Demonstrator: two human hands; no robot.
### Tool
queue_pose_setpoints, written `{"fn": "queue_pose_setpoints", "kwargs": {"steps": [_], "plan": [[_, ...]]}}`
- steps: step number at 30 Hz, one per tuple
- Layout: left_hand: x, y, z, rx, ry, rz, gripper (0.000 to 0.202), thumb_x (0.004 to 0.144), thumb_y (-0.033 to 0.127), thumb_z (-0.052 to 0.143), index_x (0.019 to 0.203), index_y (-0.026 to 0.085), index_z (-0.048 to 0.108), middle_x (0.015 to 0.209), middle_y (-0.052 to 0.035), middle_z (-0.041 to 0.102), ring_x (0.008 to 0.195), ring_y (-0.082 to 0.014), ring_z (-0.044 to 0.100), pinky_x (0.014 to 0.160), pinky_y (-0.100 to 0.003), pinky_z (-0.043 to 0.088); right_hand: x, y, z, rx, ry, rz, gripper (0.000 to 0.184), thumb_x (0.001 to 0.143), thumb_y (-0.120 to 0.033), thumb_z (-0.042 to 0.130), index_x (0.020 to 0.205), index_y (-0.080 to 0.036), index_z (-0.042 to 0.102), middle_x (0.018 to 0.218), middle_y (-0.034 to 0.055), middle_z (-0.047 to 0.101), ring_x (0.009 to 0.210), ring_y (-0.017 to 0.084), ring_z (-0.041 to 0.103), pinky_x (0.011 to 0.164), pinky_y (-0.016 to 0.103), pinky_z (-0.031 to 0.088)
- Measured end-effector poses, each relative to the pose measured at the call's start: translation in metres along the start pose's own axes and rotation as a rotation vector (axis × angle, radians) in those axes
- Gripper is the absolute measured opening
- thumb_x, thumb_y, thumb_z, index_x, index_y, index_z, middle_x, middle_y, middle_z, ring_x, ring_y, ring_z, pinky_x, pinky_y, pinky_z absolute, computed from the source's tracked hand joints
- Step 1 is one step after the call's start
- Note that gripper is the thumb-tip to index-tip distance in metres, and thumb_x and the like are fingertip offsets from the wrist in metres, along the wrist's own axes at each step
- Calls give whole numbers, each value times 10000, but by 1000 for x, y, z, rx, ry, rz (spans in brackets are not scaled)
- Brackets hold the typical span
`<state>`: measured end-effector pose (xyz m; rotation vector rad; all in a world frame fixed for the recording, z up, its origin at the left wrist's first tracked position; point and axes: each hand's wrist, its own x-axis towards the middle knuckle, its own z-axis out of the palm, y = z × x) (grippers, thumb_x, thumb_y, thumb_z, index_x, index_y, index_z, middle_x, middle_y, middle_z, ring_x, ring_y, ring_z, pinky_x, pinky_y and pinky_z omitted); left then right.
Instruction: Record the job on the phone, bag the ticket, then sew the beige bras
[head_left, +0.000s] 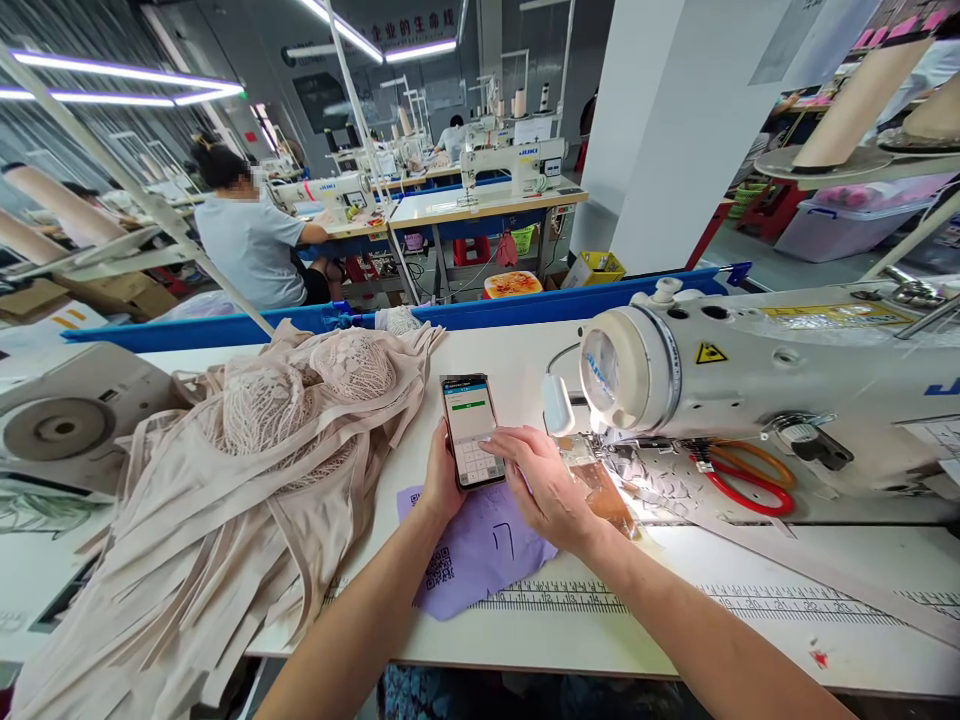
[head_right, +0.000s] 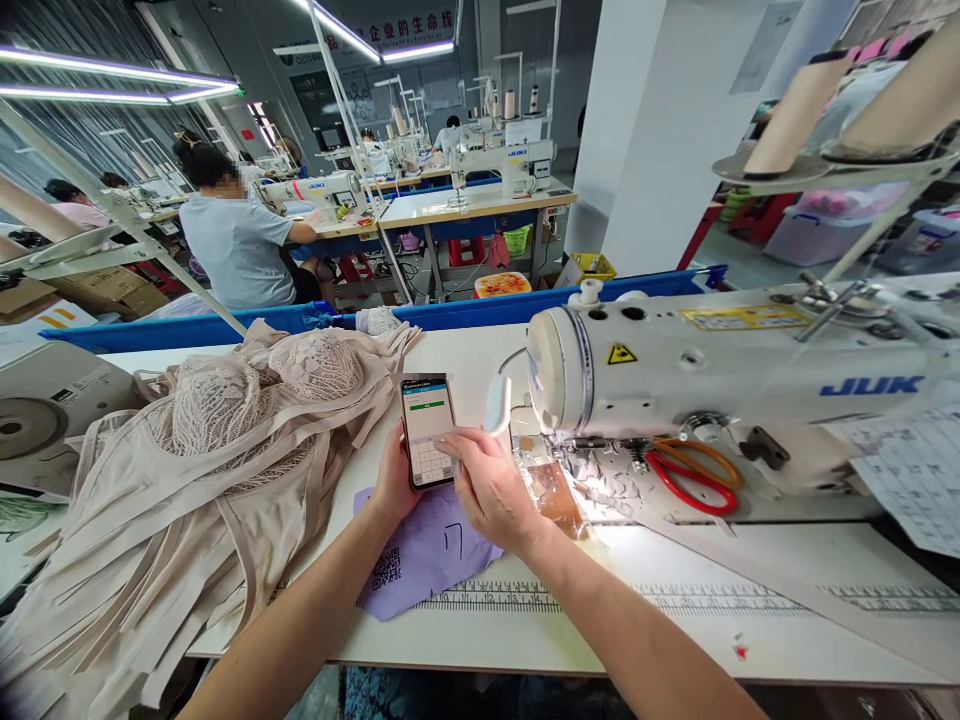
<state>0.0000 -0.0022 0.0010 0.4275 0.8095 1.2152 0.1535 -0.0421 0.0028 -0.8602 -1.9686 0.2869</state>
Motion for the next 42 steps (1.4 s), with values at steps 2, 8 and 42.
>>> {"fn": "queue_pose_setpoints", "kwargs": {"steps": [2,8,42], "plan": [[-1,0,1,18,-5,3,417,941,428,439,1007,117,710,946,-80,740,939,-255,687,863,-342,525,0,1,3,-7,-15,0,387,955,-121,353,1285,-228,526,1219,95,608,1216,249,513,1037,505,432],[-1,-1,1,38,-6,20,447,951,422,400,999,105,711,962,-96,739,928,-262,690,838,-349,533,-1,3,3,-12,-16,16,373,965,-133,352,1272,-224,542,1217,96,610,1204,247,520,1042,502,430],[-5,-13,-2,89,-83,93,357,927,439,525,1041,147,697,985,-64,740,1044,-260,665,924,-338,510,10,9,3,-41,14,82,497,949,-149,357,1441,-206,395,1343,144,505,1330,283,417,1044,542,426]]}}
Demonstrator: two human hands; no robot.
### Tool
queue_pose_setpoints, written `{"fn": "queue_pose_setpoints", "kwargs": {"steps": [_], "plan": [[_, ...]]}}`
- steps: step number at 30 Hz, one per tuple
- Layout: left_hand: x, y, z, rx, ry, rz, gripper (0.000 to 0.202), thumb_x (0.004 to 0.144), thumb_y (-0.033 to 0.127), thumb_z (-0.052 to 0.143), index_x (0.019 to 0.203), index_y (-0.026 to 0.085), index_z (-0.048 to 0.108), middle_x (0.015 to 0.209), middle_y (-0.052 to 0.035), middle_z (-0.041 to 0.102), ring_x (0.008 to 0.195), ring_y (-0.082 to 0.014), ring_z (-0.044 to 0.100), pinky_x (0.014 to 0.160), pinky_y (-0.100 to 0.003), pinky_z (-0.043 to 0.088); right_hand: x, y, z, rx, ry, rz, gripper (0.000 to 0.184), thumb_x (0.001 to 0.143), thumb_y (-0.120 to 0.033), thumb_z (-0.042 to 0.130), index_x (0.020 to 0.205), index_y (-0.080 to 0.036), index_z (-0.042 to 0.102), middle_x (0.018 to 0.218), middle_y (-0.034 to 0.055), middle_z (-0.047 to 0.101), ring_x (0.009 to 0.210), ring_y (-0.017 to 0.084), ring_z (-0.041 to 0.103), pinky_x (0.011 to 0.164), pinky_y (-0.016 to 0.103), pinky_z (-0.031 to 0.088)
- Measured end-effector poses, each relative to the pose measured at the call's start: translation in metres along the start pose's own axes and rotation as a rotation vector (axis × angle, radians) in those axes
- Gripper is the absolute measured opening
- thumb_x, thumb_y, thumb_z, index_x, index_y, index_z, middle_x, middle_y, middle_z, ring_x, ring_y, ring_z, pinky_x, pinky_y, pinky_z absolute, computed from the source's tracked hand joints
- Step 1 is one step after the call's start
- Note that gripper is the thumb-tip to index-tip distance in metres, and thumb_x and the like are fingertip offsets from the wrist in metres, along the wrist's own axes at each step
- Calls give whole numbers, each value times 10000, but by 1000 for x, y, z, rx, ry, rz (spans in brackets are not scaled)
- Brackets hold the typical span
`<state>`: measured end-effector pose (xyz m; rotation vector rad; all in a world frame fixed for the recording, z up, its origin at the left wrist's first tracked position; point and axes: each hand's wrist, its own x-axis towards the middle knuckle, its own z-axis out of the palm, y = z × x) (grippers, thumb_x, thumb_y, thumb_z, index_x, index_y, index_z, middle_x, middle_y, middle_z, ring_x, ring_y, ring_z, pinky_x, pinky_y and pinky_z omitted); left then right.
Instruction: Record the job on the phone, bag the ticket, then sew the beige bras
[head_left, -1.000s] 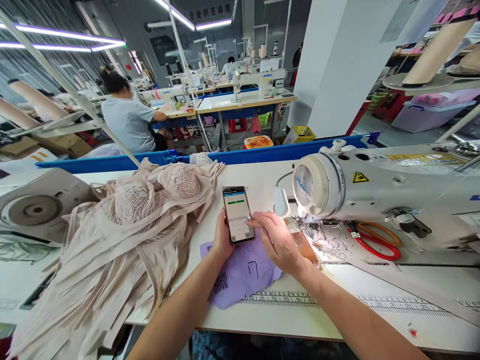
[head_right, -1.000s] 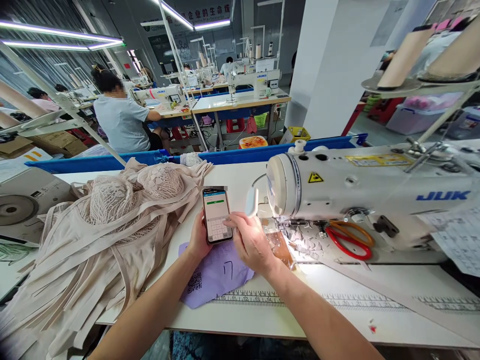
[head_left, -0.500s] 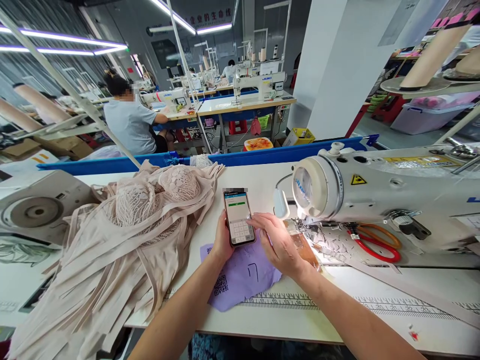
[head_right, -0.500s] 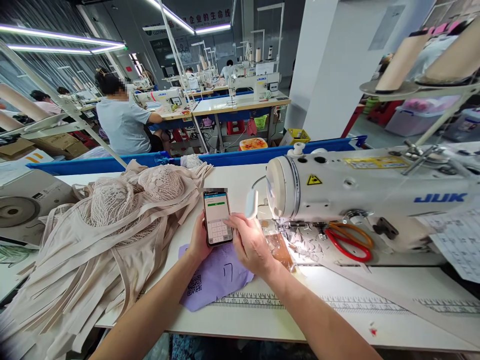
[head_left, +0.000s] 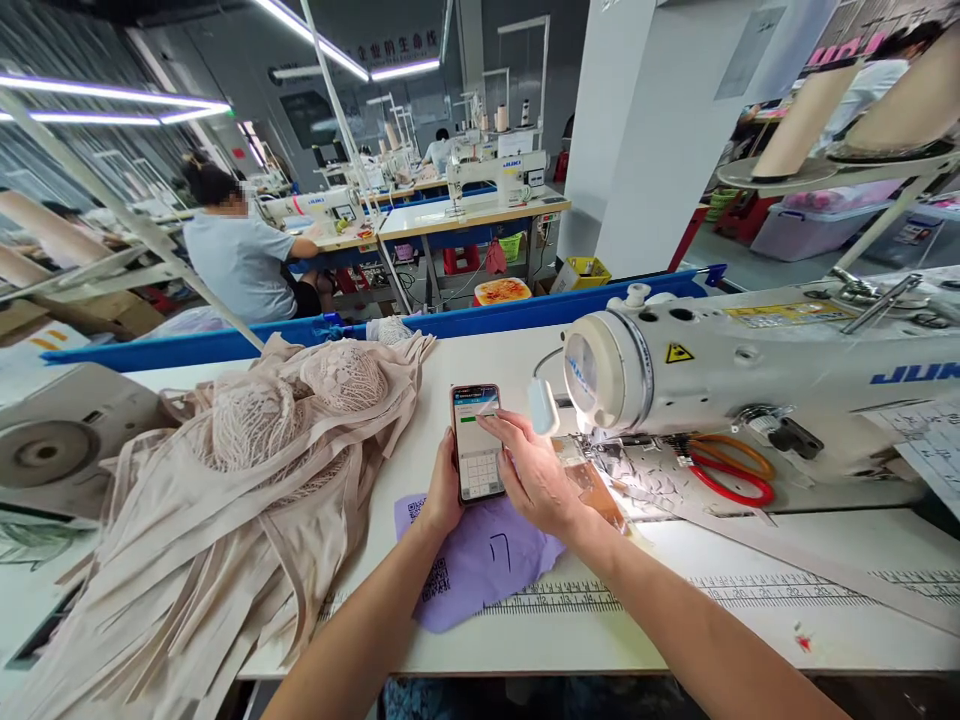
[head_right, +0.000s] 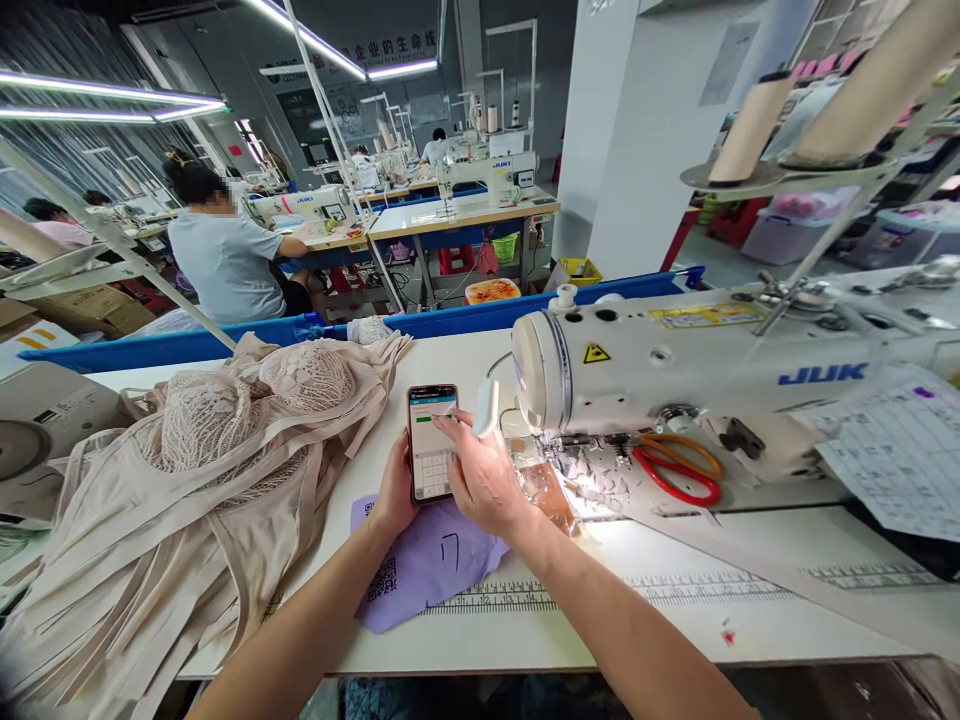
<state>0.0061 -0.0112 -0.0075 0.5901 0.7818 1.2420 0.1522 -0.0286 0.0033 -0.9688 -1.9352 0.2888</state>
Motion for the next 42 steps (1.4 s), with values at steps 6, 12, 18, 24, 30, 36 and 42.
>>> {"fn": "queue_pose_setpoints", "kwargs": {"steps": [6,12,18,24,30,36,42], "plan": [[-2,2,4,12,-30,-16,394,921,455,526,1075,134,695,1054,-84,730,1081,-266,653,948,-345,497,-2,-1,-2,-6,31,-22,465,958,-130,339,1408,-200,437,1360,135,520,1326,270,429,1055,522,422],[1,4,-1,-8,-15,-62,429,940,474,493,1101,132,696,1032,-90,737,1018,-273,683,912,-357,523,-4,-4,-9,-26,69,-14,469,967,-134,341,1416,-225,442,1331,113,559,1284,269,483,1016,510,466],[5,7,-9,-90,9,-156,479,921,523,520,1081,110,703,1007,-123,740,929,-291,712,875,-377,546,-4,-7,-12,-52,59,-2,469,979,-140,314,1420,-220,452,1277,109,604,1261,261,512,1022,506,466],[5,8,-7,-100,59,-142,445,942,498,495,1120,138,688,1017,-102,738,938,-281,709,887,-397,551,-7,-3,-10,-66,60,6,419,989,-144,315,1365,-194,492,1289,126,600,1244,283,522,1009,544,460],[5,9,-4,-64,87,-123,420,955,471,475,1094,142,697,1009,-93,738,942,-274,707,877,-386,557,-8,-2,-10,-75,62,7,393,977,-138,328,1317,-190,519,1238,114,625,1203,285,547,979,526,486],[6,7,-7,-64,80,-134,438,944,498,485,1085,143,701,1005,-100,737,939,-285,706,870,-400,559,-8,-3,-10,-75,61,20,404,970,-134,333,1320,-201,523,1240,120,622,1168,291,569,961,528,499],[6,7,-7,-57,75,-130,439,957,492,469,1093,143,697,995,-94,739,931,-273,708,868,-387,560,-8,-2,-9,-63,55,22,406,966,-128,329,1326,-181,510,1249,133,609,1164,280,567,960,507,495]]}}
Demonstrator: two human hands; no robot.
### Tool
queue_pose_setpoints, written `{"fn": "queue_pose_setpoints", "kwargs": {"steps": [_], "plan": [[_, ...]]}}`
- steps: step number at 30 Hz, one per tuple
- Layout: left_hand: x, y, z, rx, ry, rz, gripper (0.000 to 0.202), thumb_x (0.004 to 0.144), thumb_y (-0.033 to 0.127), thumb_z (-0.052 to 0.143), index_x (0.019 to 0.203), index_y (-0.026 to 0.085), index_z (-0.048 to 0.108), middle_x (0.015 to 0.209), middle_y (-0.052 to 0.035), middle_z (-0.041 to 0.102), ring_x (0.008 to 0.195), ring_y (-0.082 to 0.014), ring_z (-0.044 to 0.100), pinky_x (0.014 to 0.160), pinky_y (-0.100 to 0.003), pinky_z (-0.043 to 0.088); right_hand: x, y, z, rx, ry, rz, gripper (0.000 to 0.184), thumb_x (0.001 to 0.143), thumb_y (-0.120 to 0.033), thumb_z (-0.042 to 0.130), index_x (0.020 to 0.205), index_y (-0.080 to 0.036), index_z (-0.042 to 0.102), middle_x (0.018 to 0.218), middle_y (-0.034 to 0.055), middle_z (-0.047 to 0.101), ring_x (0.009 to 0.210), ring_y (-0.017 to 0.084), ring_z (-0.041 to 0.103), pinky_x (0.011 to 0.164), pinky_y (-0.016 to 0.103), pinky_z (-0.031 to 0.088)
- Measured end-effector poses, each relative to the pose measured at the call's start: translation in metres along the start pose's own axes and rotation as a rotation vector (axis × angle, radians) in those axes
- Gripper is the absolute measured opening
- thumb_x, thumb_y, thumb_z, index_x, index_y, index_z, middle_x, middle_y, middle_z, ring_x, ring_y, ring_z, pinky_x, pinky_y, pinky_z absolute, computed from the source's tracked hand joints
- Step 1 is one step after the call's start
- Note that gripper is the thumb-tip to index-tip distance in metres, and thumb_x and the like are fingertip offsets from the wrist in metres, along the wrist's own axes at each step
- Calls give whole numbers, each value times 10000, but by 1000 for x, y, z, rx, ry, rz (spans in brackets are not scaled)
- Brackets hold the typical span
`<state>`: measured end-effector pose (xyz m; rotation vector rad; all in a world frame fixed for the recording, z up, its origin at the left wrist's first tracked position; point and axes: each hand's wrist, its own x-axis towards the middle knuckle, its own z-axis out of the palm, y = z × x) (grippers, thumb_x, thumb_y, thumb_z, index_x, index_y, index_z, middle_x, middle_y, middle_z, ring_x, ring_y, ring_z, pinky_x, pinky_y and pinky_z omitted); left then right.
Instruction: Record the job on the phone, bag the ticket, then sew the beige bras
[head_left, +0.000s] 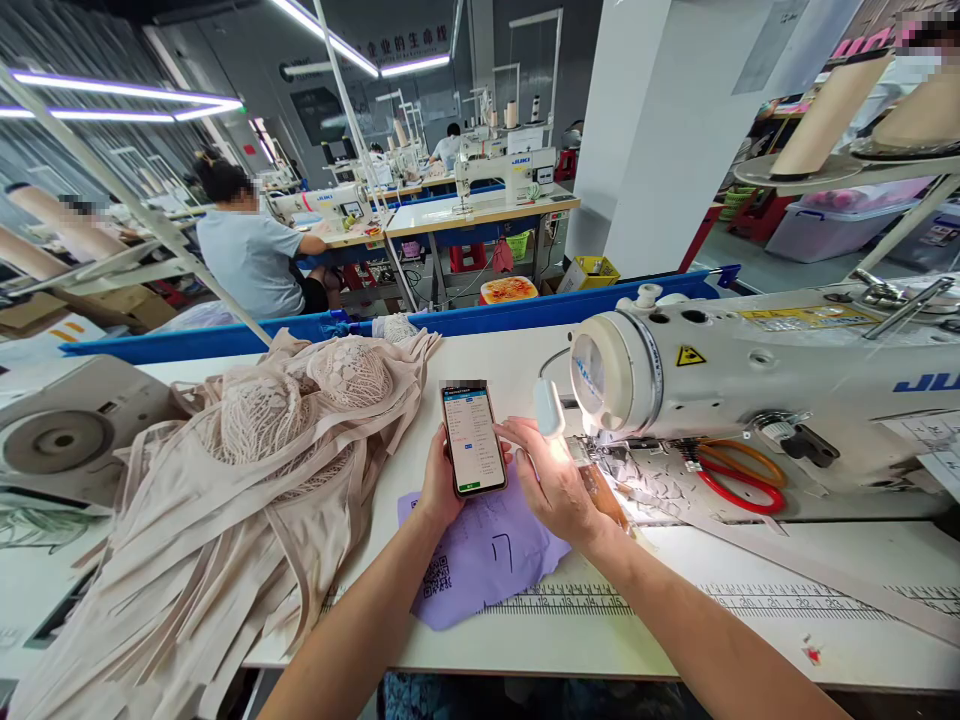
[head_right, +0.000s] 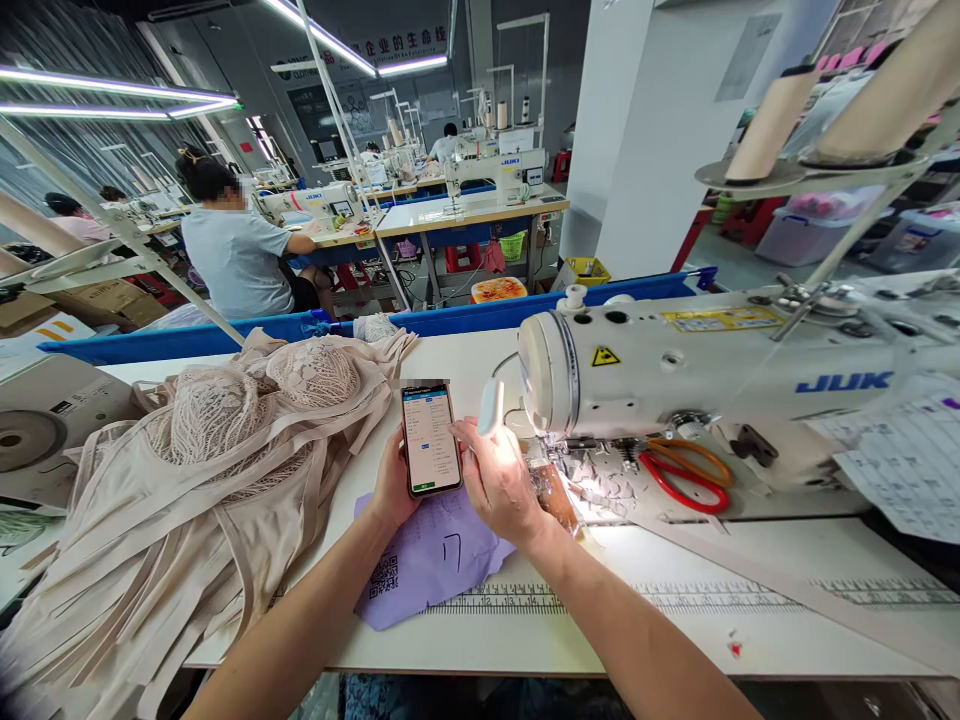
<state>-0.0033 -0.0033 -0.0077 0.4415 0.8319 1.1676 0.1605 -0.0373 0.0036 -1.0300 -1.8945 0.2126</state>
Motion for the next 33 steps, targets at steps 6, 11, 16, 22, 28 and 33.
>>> {"fn": "queue_pose_setpoints", "kwargs": {"steps": [6,11,16,22,28,33], "plan": [[-1,0,0,12,-24,7,450,969,486,442,1113,142,695,1034,-98,733,943,-274,705,886,-390,550,-2,2,1,18,-2,10,399,969,-136,329,1327,-184,500,1246,128,602,1153,277,566,948,501,498],[-2,0,2,11,-13,12,455,983,471,425,1124,131,691,1048,-99,732,950,-263,704,886,-366,550,-1,3,1,26,-6,16,390,969,-141,324,1309,-193,507,1252,124,596,1139,269,570,939,482,499],[-1,0,0,-3,-25,4,460,984,470,434,1156,119,678,1054,-104,731,950,-259,703,885,-354,549,0,3,2,24,-12,36,363,970,-150,325,1275,-187,518,1246,125,595,1109,265,580,925,474,500],[-1,0,1,-21,-65,-10,490,1005,471,376,1135,115,685,1048,-114,731,945,-260,705,893,-366,542,0,4,2,10,-22,51,373,967,-148,314,1276,-185,520,1235,134,593,1104,268,577,923,474,491],[0,0,0,-22,-75,-22,507,1001,479,369,1115,106,693,1000,-116,738,970,-274,698,914,-377,528,0,6,5,-6,-14,26,387,961,-141,309,1287,-192,511,1209,119,609,1089,268,577,911,462,478],[2,-2,-3,-11,-68,9,479,966,481,454,1190,116,668,1066,-115,724,1001,-274,687,910,-356,525,-2,8,8,-45,15,24,366,967,-161,326,1271,-192,527,1188,116,616,1078,269,576,891,442,482]]}}
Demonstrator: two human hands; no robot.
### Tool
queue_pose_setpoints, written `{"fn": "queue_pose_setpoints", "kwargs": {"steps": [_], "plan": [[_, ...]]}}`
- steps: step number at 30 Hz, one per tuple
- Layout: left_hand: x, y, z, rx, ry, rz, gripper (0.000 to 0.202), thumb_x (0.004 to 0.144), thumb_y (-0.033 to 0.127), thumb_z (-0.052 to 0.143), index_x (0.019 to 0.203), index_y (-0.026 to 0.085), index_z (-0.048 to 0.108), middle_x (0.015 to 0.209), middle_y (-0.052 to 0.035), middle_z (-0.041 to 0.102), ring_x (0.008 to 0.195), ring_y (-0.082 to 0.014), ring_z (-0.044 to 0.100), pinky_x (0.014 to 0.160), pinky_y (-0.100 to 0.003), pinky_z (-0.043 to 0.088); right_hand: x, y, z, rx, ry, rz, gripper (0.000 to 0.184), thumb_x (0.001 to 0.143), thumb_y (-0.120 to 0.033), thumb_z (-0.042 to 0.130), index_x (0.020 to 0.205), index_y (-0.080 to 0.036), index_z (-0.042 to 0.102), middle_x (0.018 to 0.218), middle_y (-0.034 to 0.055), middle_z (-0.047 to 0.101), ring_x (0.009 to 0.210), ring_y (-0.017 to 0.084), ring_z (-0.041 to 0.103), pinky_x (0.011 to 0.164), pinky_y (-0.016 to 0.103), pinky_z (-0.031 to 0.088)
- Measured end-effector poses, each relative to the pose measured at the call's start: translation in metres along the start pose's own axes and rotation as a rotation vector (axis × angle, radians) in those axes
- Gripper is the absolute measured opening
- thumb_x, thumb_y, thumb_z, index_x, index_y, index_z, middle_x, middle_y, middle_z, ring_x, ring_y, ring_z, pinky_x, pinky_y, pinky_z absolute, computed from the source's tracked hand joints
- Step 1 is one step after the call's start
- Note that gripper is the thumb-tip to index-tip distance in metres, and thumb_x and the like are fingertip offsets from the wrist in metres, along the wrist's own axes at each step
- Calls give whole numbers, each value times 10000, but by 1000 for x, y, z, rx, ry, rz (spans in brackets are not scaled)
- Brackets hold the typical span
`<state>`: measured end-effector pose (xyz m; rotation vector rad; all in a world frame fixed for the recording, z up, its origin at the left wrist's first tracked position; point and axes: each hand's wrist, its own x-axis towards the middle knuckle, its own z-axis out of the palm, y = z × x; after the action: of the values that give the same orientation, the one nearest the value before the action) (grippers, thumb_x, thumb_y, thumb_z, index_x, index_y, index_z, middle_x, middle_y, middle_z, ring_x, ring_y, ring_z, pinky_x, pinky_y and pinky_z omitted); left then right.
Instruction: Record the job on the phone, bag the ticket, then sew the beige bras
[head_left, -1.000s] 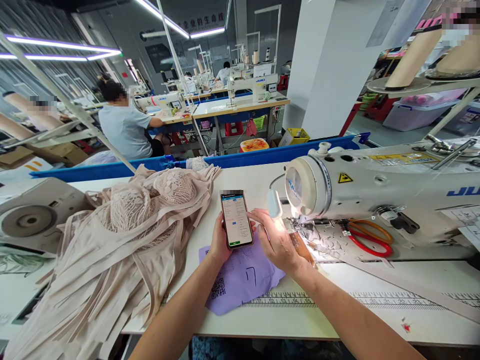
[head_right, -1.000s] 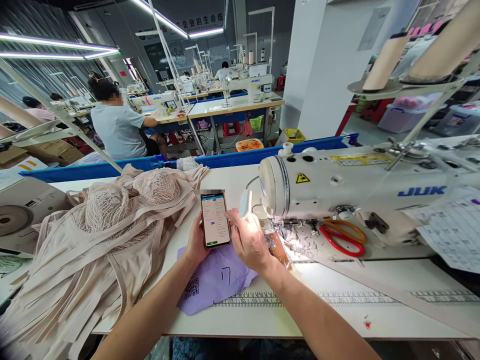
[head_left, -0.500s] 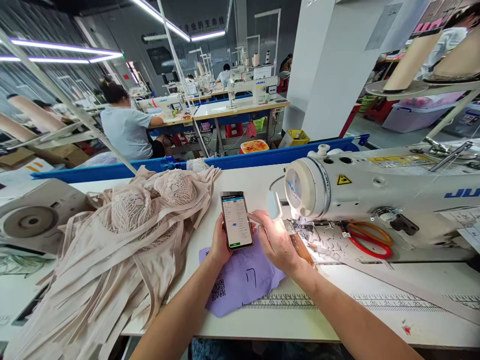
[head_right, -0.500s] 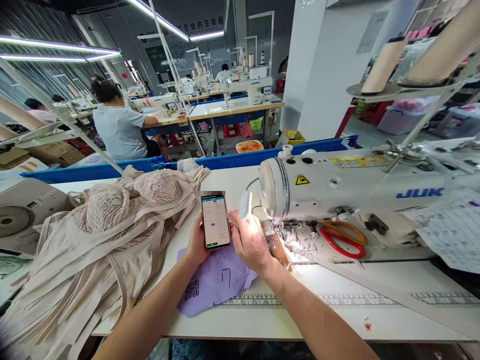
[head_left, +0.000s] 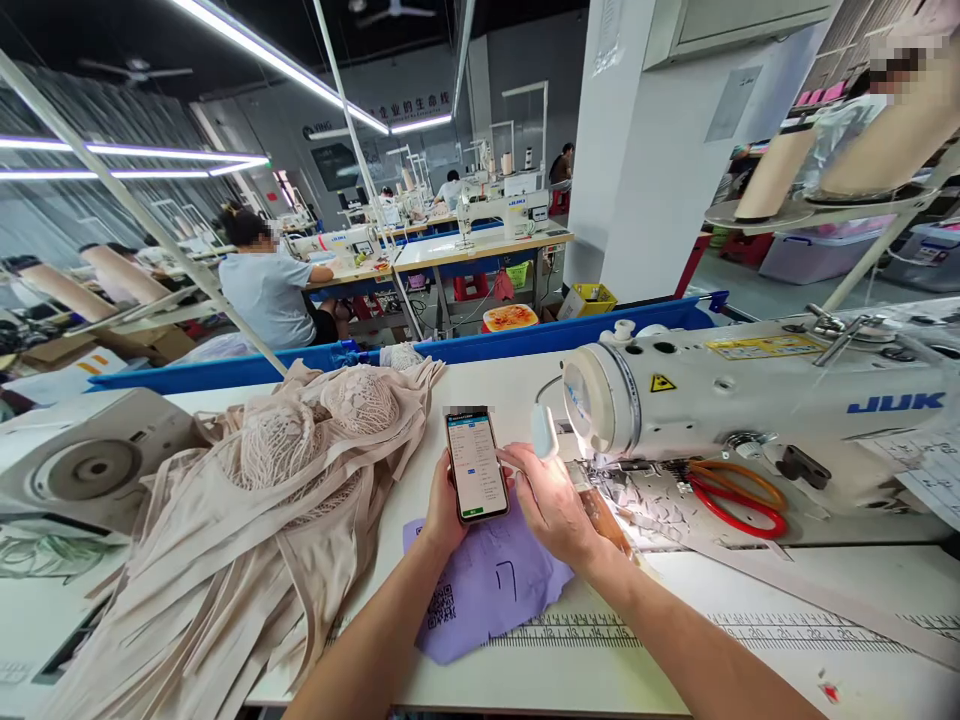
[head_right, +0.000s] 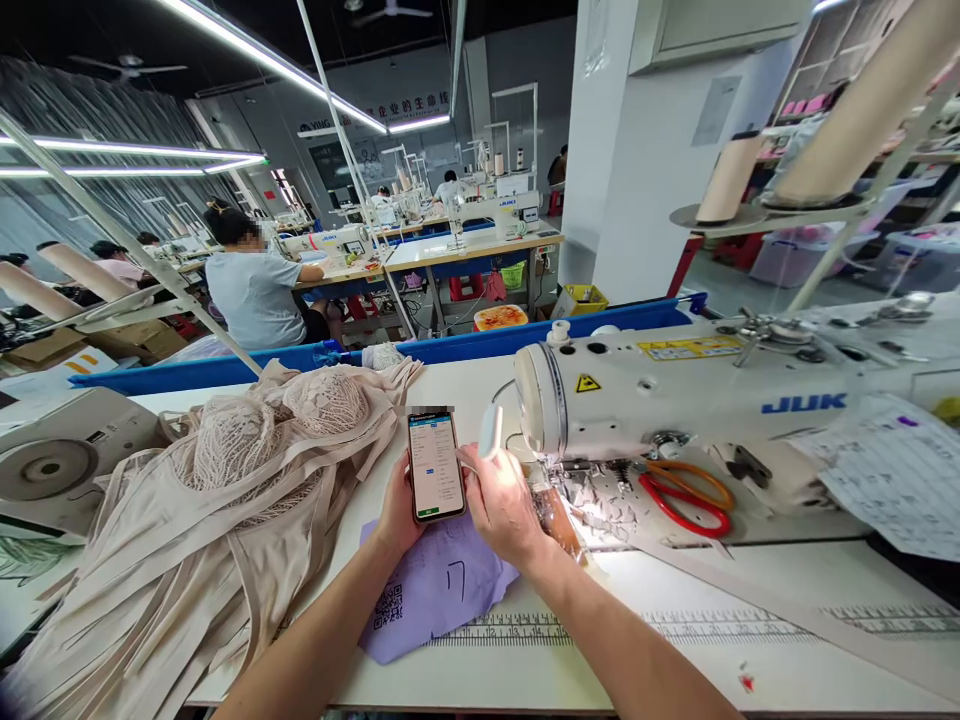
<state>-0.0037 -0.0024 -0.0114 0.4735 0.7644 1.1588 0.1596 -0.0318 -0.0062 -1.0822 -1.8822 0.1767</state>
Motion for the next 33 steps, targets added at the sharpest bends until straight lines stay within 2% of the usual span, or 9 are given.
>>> {"fn": "queue_pose_setpoints", "kwargs": {"steps": [7,14,24,27,33], "plan": [[0,2,2,-9,15,-21,483,908,510,532,1119,102,681,1030,-130,726,999,-305,684,932,-402,514,0,4,3,-43,-22,6,360,955,-157,343,1244,-205,553,1135,112,621,1016,257,594,866,423,496],[-1,4,2,17,19,-5,470,908,499,519,1106,106,685,1005,-124,730,1012,-305,677,937,-411,514,0,1,2,-57,-44,14,356,944,-147,348,1227,-204,557,1043,107,616,918,247,584,814,402,489],[-4,6,8,24,81,-6,473,980,457,395,1123,110,683,1044,-104,725,1016,-274,674,934,-367,508,0,3,6,-35,-19,-25,353,932,-143,368,1228,-176,560,1106,138,607,1057,279,571,876,444,489],[-2,6,5,13,102,-8,450,965,462,433,1105,115,683,1035,-99,726,1011,-278,674,939,-371,504,-2,2,8,-15,-2,-44,353,926,-131,379,1219,-175,571,1151,145,597,1114,283,555,909,452,489],[3,4,0,-27,51,4,454,921,454,512,1168,101,656,1077,-125,715,1026,-293,670,955,-395,498,-2,-2,6,81,10,-91,348,962,-140,360,1213,-225,586,1180,89,620,1123,231,568,946,414,495]]}}
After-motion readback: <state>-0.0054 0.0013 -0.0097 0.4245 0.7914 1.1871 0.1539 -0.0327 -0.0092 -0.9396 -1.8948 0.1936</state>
